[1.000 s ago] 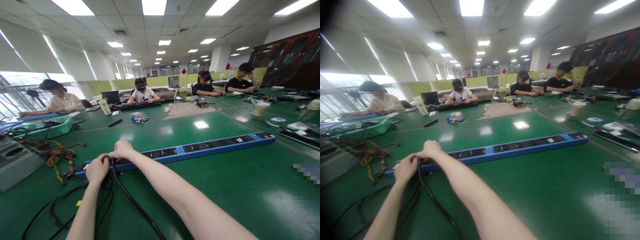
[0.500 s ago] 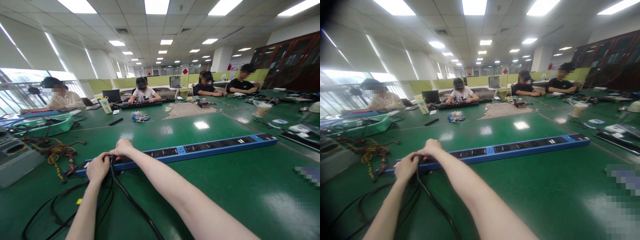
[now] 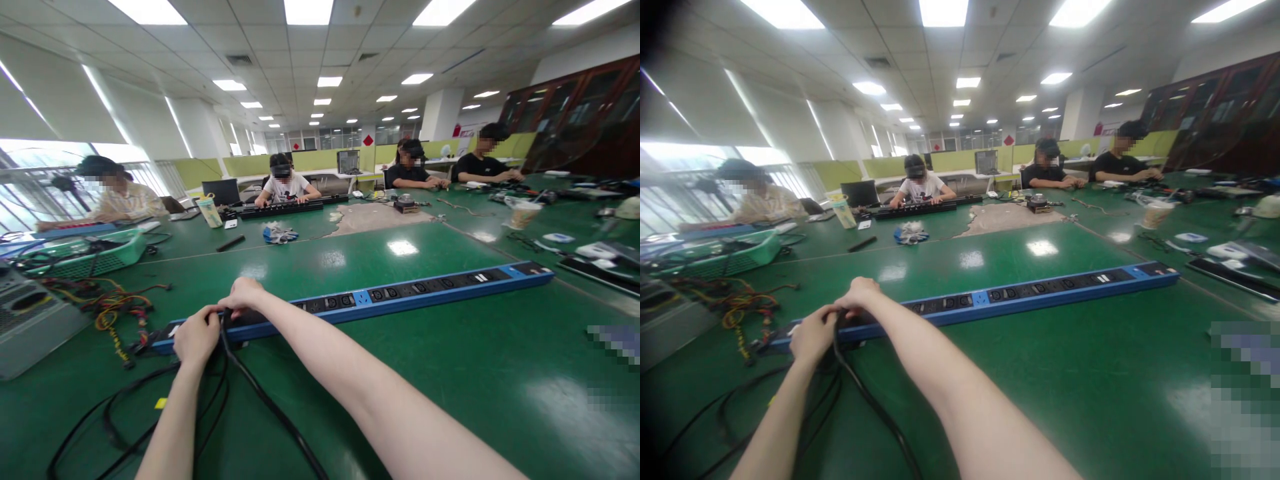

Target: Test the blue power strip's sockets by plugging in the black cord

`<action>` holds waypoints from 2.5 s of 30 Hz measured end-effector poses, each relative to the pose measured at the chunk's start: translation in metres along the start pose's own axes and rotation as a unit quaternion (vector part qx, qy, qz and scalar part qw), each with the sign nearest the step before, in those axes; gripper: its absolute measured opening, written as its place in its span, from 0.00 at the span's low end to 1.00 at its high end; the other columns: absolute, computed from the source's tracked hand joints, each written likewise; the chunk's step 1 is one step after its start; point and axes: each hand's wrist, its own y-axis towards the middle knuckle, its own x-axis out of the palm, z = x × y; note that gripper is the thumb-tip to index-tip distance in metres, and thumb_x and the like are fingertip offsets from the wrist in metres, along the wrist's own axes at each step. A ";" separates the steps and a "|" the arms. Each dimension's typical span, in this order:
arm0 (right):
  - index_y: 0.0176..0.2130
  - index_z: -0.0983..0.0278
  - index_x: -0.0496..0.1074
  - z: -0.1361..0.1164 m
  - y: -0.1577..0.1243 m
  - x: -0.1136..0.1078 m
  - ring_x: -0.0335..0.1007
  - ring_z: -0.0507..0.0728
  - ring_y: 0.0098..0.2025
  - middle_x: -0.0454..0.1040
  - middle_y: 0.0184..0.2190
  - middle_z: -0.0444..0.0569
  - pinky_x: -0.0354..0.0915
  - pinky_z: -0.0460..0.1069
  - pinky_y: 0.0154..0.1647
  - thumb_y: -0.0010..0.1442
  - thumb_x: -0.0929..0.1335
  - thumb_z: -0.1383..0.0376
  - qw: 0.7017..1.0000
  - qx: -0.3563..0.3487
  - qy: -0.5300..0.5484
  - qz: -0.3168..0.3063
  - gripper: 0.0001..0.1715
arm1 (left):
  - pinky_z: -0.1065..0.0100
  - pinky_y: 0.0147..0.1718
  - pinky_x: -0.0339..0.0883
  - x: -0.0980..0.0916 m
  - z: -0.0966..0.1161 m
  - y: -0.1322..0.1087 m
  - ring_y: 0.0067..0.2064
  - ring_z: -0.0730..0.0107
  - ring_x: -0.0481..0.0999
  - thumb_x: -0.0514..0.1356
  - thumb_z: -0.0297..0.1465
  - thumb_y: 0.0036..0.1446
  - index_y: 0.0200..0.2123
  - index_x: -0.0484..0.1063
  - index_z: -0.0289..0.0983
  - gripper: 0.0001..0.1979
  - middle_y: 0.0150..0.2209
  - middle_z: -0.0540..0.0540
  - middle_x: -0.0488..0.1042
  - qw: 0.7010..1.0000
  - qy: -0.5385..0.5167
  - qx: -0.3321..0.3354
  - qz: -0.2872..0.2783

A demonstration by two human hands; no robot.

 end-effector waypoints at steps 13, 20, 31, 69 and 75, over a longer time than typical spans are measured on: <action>0.26 0.63 0.79 0.010 -0.009 -0.006 0.80 0.56 0.36 0.81 0.27 0.49 0.72 0.45 0.37 0.59 0.73 0.51 0.997 -0.055 -0.045 0.027 0.20 | 0.57 0.40 0.71 -0.001 0.002 -0.001 0.42 0.50 0.79 0.49 0.44 0.69 0.57 0.80 0.48 0.25 0.46 0.37 0.83 1.000 0.001 -0.001 0.000; 0.43 0.63 0.80 -0.008 -0.018 0.020 0.81 0.66 0.50 0.83 0.47 0.59 0.76 0.56 0.48 0.59 0.74 0.48 0.983 -0.077 -0.122 0.118 0.23 | 0.53 0.40 0.71 -0.002 0.002 -0.003 0.44 0.44 0.79 0.46 0.48 0.69 0.58 0.79 0.47 0.28 0.48 0.34 0.82 1.000 0.003 -0.009 0.000; 0.48 0.61 0.78 -0.007 -0.033 0.036 0.82 0.66 0.52 0.83 0.49 0.59 0.78 0.56 0.47 0.62 0.72 0.51 0.989 -0.056 -0.097 0.097 0.20 | 0.55 0.39 0.72 -0.002 -0.002 0.000 0.43 0.46 0.79 0.49 0.44 0.68 0.59 0.78 0.49 0.25 0.48 0.37 0.82 1.000 0.010 -0.013 -0.019; 0.48 0.64 0.77 -0.015 -0.030 0.050 0.82 0.66 0.51 0.83 0.47 0.58 0.77 0.58 0.50 0.64 0.72 0.58 0.984 -0.035 -0.093 0.148 0.16 | 0.58 0.37 0.70 0.004 -0.009 0.005 0.43 0.48 0.79 0.48 0.44 0.69 0.60 0.76 0.48 0.25 0.48 0.37 0.81 1.000 0.012 -0.001 -0.026; 0.49 0.64 0.77 -0.013 -0.027 0.052 0.82 0.66 0.51 0.83 0.47 0.58 0.77 0.57 0.49 0.64 0.71 0.58 0.984 -0.035 -0.094 0.150 0.17 | 0.58 0.36 0.70 0.003 -0.008 0.004 0.42 0.48 0.79 0.48 0.43 0.68 0.60 0.76 0.49 0.24 0.47 0.38 0.82 0.999 0.022 -0.002 -0.024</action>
